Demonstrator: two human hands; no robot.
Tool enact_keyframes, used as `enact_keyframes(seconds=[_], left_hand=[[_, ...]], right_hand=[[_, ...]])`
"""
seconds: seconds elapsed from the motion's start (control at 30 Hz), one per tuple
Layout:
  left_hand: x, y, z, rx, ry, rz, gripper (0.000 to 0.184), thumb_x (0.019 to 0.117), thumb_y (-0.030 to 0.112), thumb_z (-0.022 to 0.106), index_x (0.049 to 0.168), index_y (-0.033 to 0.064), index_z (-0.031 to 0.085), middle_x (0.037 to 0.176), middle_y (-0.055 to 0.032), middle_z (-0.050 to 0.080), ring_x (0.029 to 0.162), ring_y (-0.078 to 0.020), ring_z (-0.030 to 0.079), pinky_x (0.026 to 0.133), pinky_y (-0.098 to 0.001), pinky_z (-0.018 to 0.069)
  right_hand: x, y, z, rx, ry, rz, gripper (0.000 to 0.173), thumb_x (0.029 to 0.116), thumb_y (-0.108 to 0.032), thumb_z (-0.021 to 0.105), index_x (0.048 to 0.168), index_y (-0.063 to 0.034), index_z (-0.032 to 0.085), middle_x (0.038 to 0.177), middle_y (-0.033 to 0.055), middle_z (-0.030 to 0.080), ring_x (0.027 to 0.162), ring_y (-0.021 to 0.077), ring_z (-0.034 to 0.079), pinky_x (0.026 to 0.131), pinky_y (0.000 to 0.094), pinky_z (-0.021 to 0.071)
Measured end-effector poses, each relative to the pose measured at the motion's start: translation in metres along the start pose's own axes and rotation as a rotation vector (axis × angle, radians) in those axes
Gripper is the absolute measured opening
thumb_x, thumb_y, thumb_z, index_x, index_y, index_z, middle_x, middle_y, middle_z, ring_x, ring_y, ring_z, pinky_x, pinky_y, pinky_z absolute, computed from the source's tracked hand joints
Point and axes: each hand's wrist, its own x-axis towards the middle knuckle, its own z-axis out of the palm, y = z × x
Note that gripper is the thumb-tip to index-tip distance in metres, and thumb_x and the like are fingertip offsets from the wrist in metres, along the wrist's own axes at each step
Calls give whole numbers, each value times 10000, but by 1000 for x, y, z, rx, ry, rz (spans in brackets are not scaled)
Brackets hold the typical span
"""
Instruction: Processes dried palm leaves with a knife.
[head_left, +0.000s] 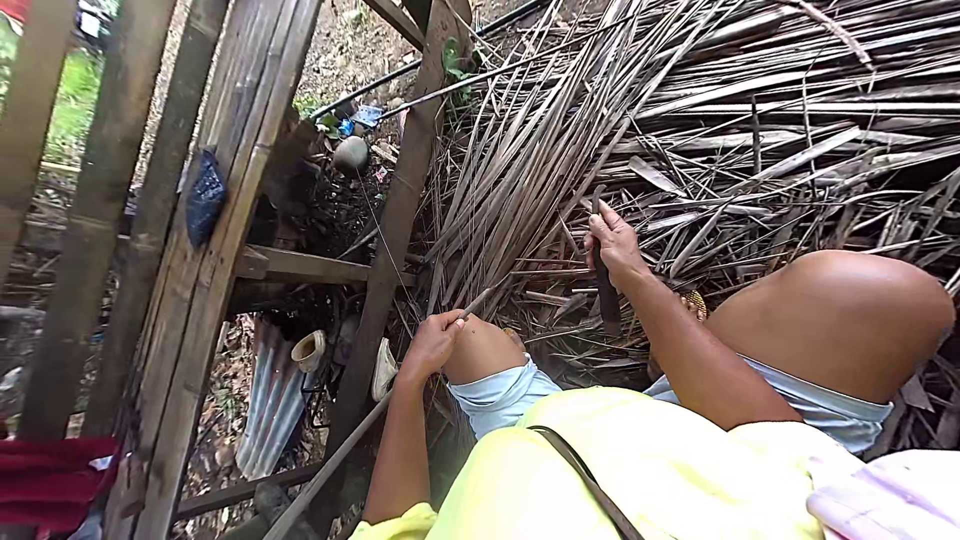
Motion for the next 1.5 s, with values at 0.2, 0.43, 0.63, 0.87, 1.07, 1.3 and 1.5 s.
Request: enact_keyframes(seconds=[0.2, 0.43, 0.63, 0.87, 1.07, 1.3, 1.5], left_hand=[[9, 40, 30, 352, 160, -8, 382, 1108, 246, 475, 1457, 161, 606, 1238, -174, 714, 1148, -366, 682, 997, -590, 512], [2, 58, 45, 518, 232, -7, 393, 1106, 258, 457, 1472, 215, 594, 1197, -144, 721, 1060, -348, 707, 914, -560, 544], [-2, 53, 42, 428, 194, 25, 385, 1104, 287, 474, 1459, 234, 611, 1247, -107, 724, 1148, -304, 690, 1010, -544, 506], [-19, 47, 34, 330, 171, 95, 368, 1088, 214, 518, 1429, 152, 640, 1220, -141, 734, 1182, -298, 672, 1084, -494, 464], [-29, 19, 22, 151, 131, 163, 304, 1084, 196, 532, 1303, 95, 718, 1316, -101, 699, 1246, -242, 644, 1089, -471, 480], [-36, -1, -2, 30, 78, 86, 270, 1082, 214, 551, 1245, 106, 737, 1146, -100, 740, 1050, -200, 686, 968, -468, 517], [5, -5, 3, -72, 33, 100, 284, 1102, 175, 501, 1276, 50, 689, 807, -84, 626, 670, -156, 548, 675, -348, 492]], right_hand=[[-56, 22, 42, -172, -476, 149, 494, 1106, -304, 467, 1585, -217, 382, 724, 63, 547, 487, 134, 486, 437, 265, 443], [-54, 33, 43, -104, -474, 250, 505, 1107, -303, 467, 1601, -276, 365, 732, 56, 522, 477, 131, 484, 431, 263, 457], [-53, 38, 43, -77, -496, 214, 522, 1099, -280, 492, 1604, -258, 363, 729, 56, 534, 487, 128, 495, 438, 257, 459], [-34, 39, 28, -31, -385, 157, 499, 1095, -289, 504, 1579, -219, 407, 724, 34, 527, 482, 104, 467, 424, 245, 432], [-11, 16, 10, 71, -238, 199, 482, 1098, -242, 494, 1569, -199, 399, 741, 4, 530, 491, 101, 493, 427, 253, 458], [17, 9, -24, 187, 109, 103, 426, 1113, -267, 451, 1531, -187, 415, 756, -5, 518, 469, 88, 489, 409, 249, 467], [-35, -5, 21, 0, -414, 111, 402, 1117, -259, 400, 1479, -94, 461, 705, -9, 550, 493, 81, 515, 445, 242, 481]])
